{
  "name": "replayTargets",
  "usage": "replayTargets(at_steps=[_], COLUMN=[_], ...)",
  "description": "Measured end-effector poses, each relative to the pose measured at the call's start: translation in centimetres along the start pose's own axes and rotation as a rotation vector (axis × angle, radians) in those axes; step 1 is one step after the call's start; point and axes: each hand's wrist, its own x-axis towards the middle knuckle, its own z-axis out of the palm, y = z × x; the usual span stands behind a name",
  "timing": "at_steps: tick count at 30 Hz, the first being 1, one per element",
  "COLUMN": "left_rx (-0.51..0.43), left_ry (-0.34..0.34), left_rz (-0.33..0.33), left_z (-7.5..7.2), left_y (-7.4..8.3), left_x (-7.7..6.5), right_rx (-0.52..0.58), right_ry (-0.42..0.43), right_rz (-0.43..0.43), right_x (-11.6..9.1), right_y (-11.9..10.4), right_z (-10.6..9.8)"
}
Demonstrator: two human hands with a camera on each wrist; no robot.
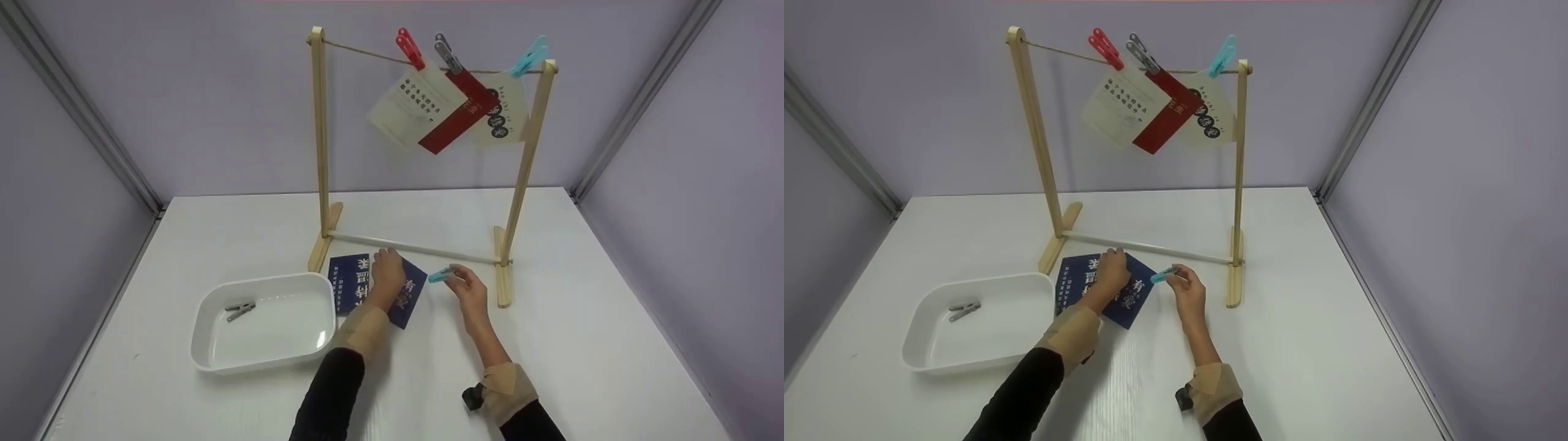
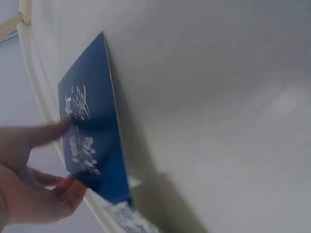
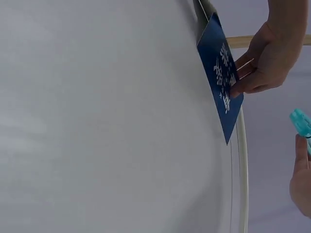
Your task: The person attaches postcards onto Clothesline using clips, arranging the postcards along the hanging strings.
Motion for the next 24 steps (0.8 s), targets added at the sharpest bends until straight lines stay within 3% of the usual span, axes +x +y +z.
replayTargets(at_steps=[2, 4, 6, 7, 10, 11, 13, 14, 17, 21, 24], left_rx=[-0.145, -0.275, -0.409, -0.465, -0.656, -0.743, -0.924, -1.021, -1.315, -1.582, -1.692], left_ry=[0.007, -0.045, -0.021, -0.053, -0.057, -0.061, -0.093, -0.052, 0.029, 0.209, 0.308], left_rz=[-0.026, -0.061, -0.015, -0.013, 0.029, 0.034, -0.047, -0.046, -0.085, -0.056, -0.033], left_z=[-1.4, -2.6, -1.3, -0.8, 3.5, 2.3, -2.6, -4.9, -15.2, -19.5, -22.1], left_y=[0.1, 0.0, -1.5, -2.2, -5.3, -5.5, -4.3, -3.8, -1.0, -0.7, -0.2], left_x=[-0.2, 0.0, 1.9, 3.0, 8.6, 8.6, 7.1, 6.3, 1.6, 2.7, 3.8], right_rx=[-0.023, -0.041, -0.06, -0.06, -0.08, -0.095, -0.144, -0.165, -0.23, -0.328, -0.437], right_ry=[-0.001, -0.019, -0.053, -0.072, -0.129, -0.148, -0.176, -0.19, -0.223, -0.229, -0.201], right_rz=[-0.012, -0.033, -0.063, -0.08, -0.137, -0.165, -0.232, -0.27, -0.391, -0.539, -0.633], right_x=[0.3, 0.9, 1.7, 2.2, 3.5, 4.0, 4.8, 5.1, 6.2, 7.2, 8.1], right_y=[-0.5, -1.6, -3.2, -4.2, -8.4, -9.9, -13.1, -14.8, -19.6, -26.2, -30.5], right_z=[-0.4, -1.0, -1.5, -1.7, -1.9, -1.8, -1.6, -1.3, -0.2, 2.7, 5.3])
